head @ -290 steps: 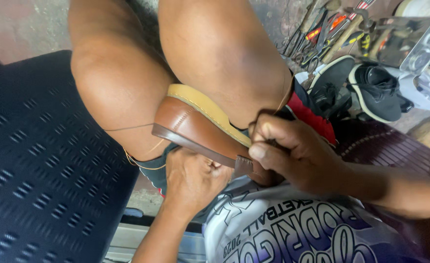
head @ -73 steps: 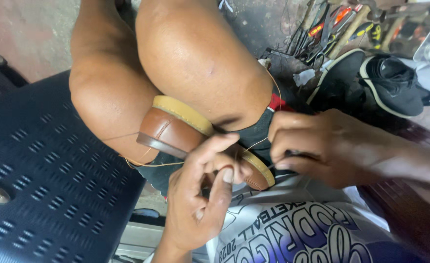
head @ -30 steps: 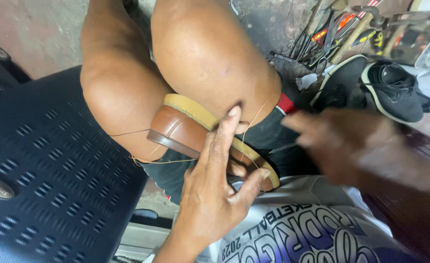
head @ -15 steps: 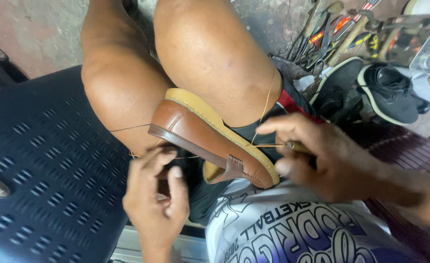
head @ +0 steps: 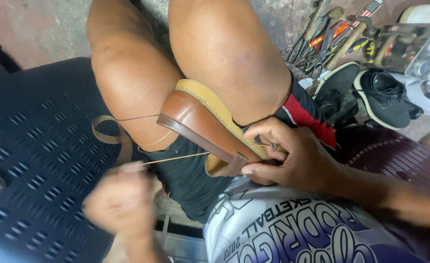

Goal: The person is sewing a brown leather shoe using a needle and thread. They repeatedly push the needle through the shoe's sole and pull the thread tight to secure the stitching.

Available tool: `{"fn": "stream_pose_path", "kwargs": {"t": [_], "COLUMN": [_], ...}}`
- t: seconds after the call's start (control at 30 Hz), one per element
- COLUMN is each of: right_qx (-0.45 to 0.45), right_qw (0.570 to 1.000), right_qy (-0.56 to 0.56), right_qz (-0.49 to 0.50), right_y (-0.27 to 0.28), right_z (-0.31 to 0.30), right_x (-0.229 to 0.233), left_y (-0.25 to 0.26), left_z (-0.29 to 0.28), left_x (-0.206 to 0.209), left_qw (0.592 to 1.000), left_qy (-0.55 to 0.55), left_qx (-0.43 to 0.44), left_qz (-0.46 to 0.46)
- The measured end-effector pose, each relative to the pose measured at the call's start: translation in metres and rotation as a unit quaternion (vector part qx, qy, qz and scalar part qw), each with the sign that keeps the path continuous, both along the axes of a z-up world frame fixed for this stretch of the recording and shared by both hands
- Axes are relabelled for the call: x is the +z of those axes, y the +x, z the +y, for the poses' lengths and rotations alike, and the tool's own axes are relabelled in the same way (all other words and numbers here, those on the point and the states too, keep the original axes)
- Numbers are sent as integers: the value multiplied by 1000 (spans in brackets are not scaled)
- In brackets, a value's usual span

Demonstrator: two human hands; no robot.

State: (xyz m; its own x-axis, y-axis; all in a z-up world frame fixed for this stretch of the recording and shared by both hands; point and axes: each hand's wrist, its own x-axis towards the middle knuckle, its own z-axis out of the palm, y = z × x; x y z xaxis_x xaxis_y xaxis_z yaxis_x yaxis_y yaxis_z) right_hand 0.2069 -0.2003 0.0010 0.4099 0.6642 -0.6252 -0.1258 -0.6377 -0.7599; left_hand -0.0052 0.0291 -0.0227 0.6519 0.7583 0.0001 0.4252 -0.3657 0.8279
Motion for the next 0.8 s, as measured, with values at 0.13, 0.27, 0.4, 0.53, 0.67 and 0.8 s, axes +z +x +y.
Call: {"fn": "stream_pose_path", "kwargs": {"t": [0.13,0.27,0.4,0.53,0.67,0.8], "right_qx": [-58,-4,25,111,309,345], "right_qw": [996,1000,999,992,939,921], "right_qy": [44,26,35,-41,-124,-103], "right_qz": [48,0,-16,-42,-90,-151], "right_y": [-2,6,10,23,44,57], "right_z": [-4,-6,-4,2,-9,-15], "right_x": [-5,-4,7,21,30,43], "left_y": [-9,22,61,92,106,101], "left_z": [31,10,-27,-35,-24,-25], "left_x": [-9,-4,32,43,33,29], "left_qw": [971,987,994,954,900,903], "left_qy": [-84,-23,71,-82,-135,-150], "left_qx": [222,157,-51,-256,-360,-347], "left_qz": [-30,27,69,131,206,203]}}
